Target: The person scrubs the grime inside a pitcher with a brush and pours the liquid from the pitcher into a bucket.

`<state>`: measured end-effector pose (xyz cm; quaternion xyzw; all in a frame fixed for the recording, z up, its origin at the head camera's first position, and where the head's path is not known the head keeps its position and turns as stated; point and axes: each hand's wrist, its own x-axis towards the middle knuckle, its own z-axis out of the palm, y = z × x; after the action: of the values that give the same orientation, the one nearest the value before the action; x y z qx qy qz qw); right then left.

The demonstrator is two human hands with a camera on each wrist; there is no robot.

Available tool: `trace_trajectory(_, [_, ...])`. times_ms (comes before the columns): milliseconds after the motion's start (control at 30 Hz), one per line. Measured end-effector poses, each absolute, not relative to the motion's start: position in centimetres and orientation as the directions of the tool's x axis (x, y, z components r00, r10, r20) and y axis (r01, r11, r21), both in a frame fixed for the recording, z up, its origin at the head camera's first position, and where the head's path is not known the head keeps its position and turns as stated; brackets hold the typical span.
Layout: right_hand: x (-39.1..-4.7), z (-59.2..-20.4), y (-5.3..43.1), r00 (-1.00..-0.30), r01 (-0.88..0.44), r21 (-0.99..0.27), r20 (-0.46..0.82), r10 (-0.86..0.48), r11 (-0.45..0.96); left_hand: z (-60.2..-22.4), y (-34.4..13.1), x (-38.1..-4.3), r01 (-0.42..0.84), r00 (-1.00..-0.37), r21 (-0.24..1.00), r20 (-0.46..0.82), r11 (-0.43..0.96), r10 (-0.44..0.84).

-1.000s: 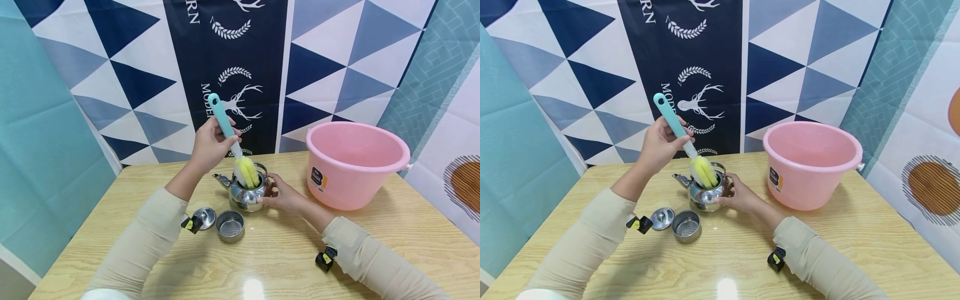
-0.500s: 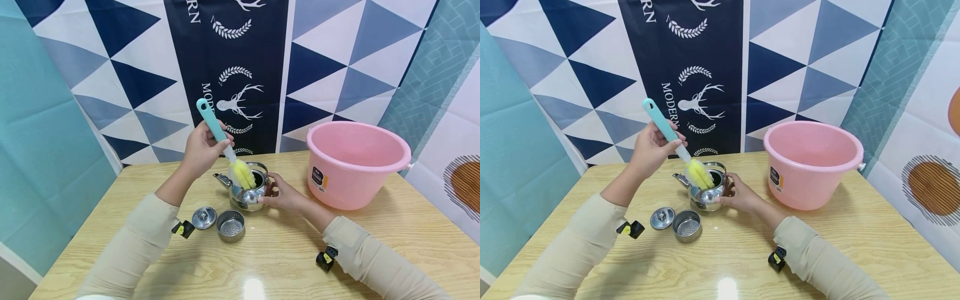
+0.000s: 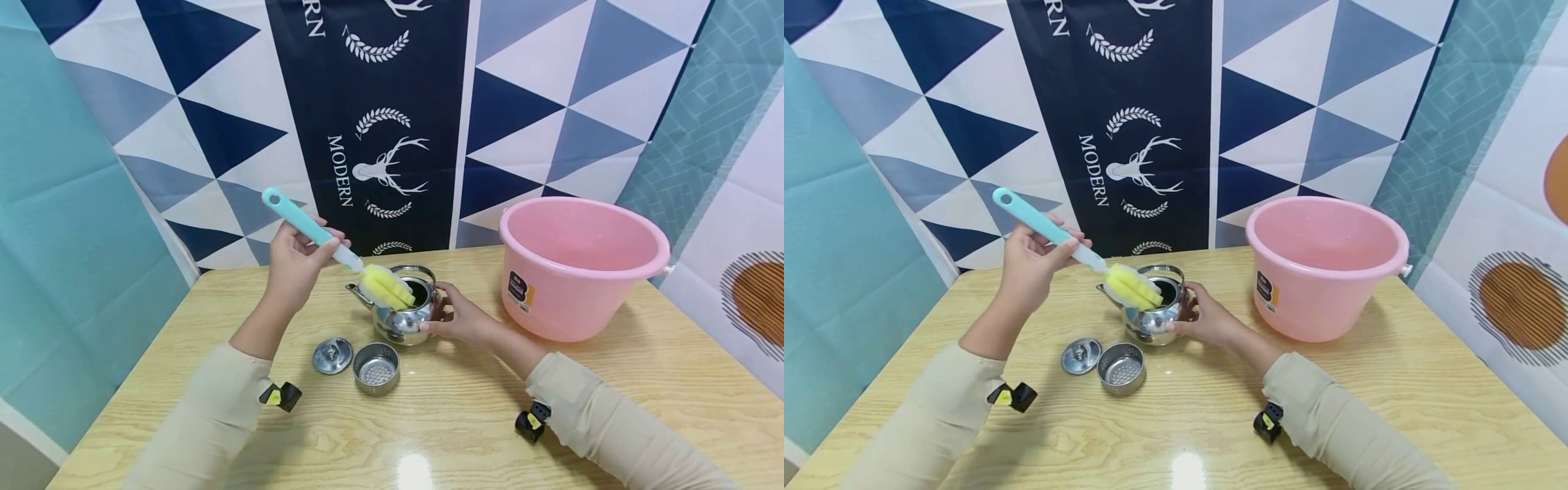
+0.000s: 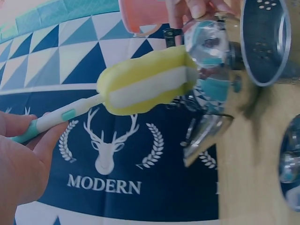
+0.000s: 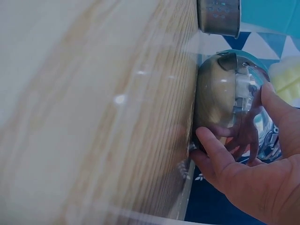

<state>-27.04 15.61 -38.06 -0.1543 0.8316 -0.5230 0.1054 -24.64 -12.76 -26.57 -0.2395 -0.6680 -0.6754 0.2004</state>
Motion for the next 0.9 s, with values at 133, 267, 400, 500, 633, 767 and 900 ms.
trace_trajectory(133, [-27.0,-38.0,15.6,-0.932,-0.142,-0.900,-0.019,-0.362,0.412,-27.5,-13.3,-24.4,0.548,-0.836,0.830,0.548,-0.099,-0.038])
trace_trajectory(267, [-26.9,-37.9,15.6,-0.932,-0.138,-0.904,-0.020,-0.362,0.404,-28.4,-13.7,-24.2,0.481,-0.876,0.858,0.461,-0.180,-0.144])
trace_trajectory(400, [-26.9,-37.9,15.6,-0.932,-0.140,-0.904,-0.018,-0.363,0.404,-28.9,-14.2,-24.2,0.423,-0.900,0.856,0.361,-0.297,-0.243])
trace_trajectory(500, [-27.0,-38.0,15.6,-0.931,-0.144,-0.904,-0.014,-0.365,0.402,-29.3,-14.5,-24.4,0.385,-0.914,0.830,0.282,-0.403,-0.291])
trace_trajectory(633, [-27.0,-38.0,15.5,-0.930,-0.155,-0.902,-0.005,-0.368,0.404,-29.6,-15.1,-24.5,0.313,-0.932,0.790,0.150,-0.526,-0.330])
trace_trajectory(767, [-26.9,-38.0,15.6,-0.930,-0.160,-0.899,-0.001,-0.368,0.407,-29.7,-15.7,-24.5,0.261,-0.933,0.751,0.034,-0.607,-0.358])
trace_trajectory(900, [-26.9,-38.0,15.6,-0.930,-0.163,-0.898,0.001,-0.369,0.408,-29.8,-16.4,-24.5,0.227,-0.930,0.722,-0.038,-0.653,-0.365])
